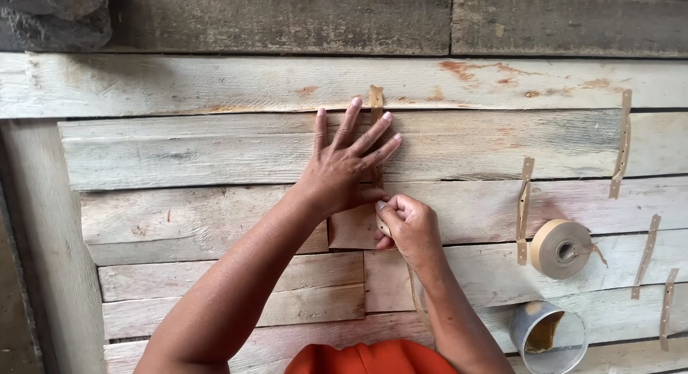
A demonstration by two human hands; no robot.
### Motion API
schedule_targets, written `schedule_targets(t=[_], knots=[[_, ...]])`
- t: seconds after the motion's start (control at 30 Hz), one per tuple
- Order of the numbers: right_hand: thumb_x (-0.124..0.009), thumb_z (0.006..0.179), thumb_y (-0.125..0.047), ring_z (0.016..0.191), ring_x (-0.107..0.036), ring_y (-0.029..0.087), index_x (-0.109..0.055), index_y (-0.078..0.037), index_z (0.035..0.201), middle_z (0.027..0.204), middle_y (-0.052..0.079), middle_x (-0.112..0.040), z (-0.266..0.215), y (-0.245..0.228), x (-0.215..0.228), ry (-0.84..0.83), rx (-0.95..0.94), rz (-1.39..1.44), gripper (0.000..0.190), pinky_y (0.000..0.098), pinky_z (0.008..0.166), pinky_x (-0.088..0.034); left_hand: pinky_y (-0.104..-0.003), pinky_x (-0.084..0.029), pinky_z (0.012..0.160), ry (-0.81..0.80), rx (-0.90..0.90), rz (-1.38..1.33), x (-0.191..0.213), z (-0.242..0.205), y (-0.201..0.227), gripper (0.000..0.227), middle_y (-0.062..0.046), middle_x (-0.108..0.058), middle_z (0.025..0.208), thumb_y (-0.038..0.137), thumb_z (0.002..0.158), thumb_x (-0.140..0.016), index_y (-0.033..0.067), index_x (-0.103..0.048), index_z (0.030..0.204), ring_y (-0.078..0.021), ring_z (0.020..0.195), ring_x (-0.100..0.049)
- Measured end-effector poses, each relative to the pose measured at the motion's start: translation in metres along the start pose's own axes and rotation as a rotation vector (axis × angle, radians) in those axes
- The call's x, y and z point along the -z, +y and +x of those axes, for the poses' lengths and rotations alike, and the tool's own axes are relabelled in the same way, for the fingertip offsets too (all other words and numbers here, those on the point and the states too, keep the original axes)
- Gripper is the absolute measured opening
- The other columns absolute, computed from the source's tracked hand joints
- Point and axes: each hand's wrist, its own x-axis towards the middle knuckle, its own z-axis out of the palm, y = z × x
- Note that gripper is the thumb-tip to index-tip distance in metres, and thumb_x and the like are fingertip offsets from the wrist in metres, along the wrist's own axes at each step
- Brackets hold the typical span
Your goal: The person repeatedly applies short strips of adhesive tape onto a wooden plank surface. They tear strips from a roll, dip them into a container of brown paste, and press them onto the planks in a grid-like pattern. A utility knife is briefly handled but not used.
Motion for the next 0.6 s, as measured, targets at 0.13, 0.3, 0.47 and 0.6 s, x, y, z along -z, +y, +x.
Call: schedule_targets(t=[0.13, 0.3, 0.47, 0.6], knots=[[-0.065, 0.096, -0.018, 0.040, -0.069, 0.020, -0.069, -0.007, 0.077, 0.043, 0.011, -0.063, -0.023, -0.025, -0.014, 0.030, 0.116, -0.266, 0.022, 0.0285, 0.042, -0.057, -0.077, -0.002, 0.116, 0.027, -0.003, 0.015, -0.005, 0.002, -0.002, 0.107, 0.004, -0.017, 0.171, 0.065, 0.068, -0.081, 0.0384, -0.032, 0.159, -0.0377, 0.156, 0.002], [-0.056, 0.104, -0.010, 0.067, -0.069, 0.022, -0.063, -0.006, 0.107, 0.070, 0.014, -0.066, -0.019, -0.075, 0.027, 0.274, 0.497, -0.249, 0.008, 0.0394, 0.075, -0.055, -0.074, -0.005, 0.119, 0.054, 0.022, 0.014, -0.011, 0.002, -0.002, 0.121, -0.005, -0.013, 0.172, 0.071, 0.062, -0.082, 0.0339, -0.024, 0.162, -0.0370, 0.157, -0.004], [-0.089, 0.082, -0.033, 0.112, -0.054, 0.045, -0.049, -0.001, 0.128, 0.113, 0.023, -0.053, 0.032, -0.082, 0.051, 0.726, 0.758, -0.758, 0.068, 0.0571, 0.100, -0.041, -0.069, -0.003, 0.120, 0.056, 0.141, 0.009, -0.005, 0.001, 0.002, 0.146, -0.020, -0.007, 0.170, 0.079, 0.054, -0.083, 0.0131, -0.013, 0.164, -0.0437, 0.155, -0.001], [-0.089, 0.072, -0.046, 0.142, -0.035, 0.055, -0.050, -0.007, 0.124, 0.146, 0.029, -0.050, 0.046, -0.070, -0.001, 0.537, 0.689, -0.890, 0.075, 0.0799, 0.108, -0.023, -0.067, 0.003, 0.118, -0.004, 0.256, -0.004, -0.013, 0.002, 0.003, 0.152, -0.021, -0.004, 0.170, 0.082, 0.055, -0.084, 0.0036, -0.010, 0.163, -0.0425, 0.155, 0.005]])
